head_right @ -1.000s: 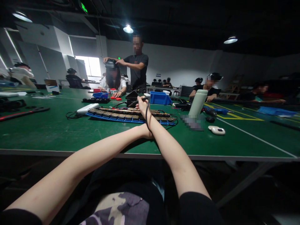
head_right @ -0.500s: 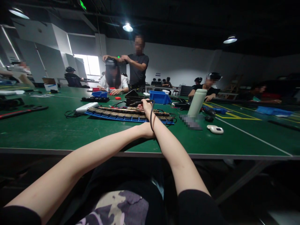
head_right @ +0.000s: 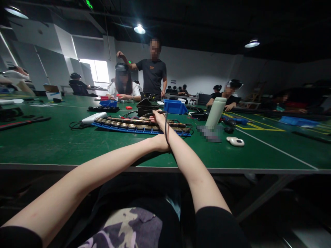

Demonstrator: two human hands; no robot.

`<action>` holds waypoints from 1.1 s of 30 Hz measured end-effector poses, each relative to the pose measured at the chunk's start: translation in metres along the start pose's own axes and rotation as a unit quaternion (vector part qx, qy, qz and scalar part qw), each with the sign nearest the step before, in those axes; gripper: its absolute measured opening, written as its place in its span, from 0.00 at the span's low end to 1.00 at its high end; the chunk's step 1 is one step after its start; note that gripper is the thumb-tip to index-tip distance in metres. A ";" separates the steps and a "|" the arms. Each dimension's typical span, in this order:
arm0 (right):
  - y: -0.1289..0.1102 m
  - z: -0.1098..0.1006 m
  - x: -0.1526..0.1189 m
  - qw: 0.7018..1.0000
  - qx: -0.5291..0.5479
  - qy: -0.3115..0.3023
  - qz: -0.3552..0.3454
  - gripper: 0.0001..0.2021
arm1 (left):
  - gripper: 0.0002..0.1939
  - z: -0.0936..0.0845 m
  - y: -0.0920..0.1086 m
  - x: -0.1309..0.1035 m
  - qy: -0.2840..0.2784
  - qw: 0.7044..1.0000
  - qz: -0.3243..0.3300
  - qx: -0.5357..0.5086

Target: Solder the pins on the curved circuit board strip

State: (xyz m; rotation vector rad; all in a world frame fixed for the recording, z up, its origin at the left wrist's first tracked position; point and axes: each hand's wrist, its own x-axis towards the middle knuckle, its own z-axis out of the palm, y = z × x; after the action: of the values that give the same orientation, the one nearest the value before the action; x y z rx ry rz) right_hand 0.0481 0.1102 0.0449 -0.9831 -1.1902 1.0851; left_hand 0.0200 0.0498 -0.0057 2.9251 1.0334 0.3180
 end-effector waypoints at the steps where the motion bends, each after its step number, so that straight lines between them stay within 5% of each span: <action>1: 0.000 0.000 0.000 1.000 0.000 -0.001 0.000 0.09 | 0.24 -0.001 0.000 -0.001 -0.004 1.000 0.004 0.002; 7: 0.001 0.000 0.001 1.000 0.002 -0.002 -0.001 0.09 | 0.26 0.004 -0.005 -0.003 0.011 0.998 0.050 0.024; 23: -0.001 0.001 -0.004 0.999 -0.040 -0.023 0.009 0.09 | 0.24 0.003 -0.004 -0.004 0.012 0.999 0.035 0.001; 33: -0.002 0.001 -0.005 0.998 -0.053 -0.022 0.014 0.09 | 0.28 0.019 -0.018 0.006 0.020 0.998 0.059 0.027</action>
State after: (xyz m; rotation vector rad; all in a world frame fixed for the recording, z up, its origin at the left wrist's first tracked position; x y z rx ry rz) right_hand 0.0474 0.1044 0.0461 -1.0654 -1.2851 1.0798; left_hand 0.0171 0.0688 -0.0251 3.0469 0.8899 0.3602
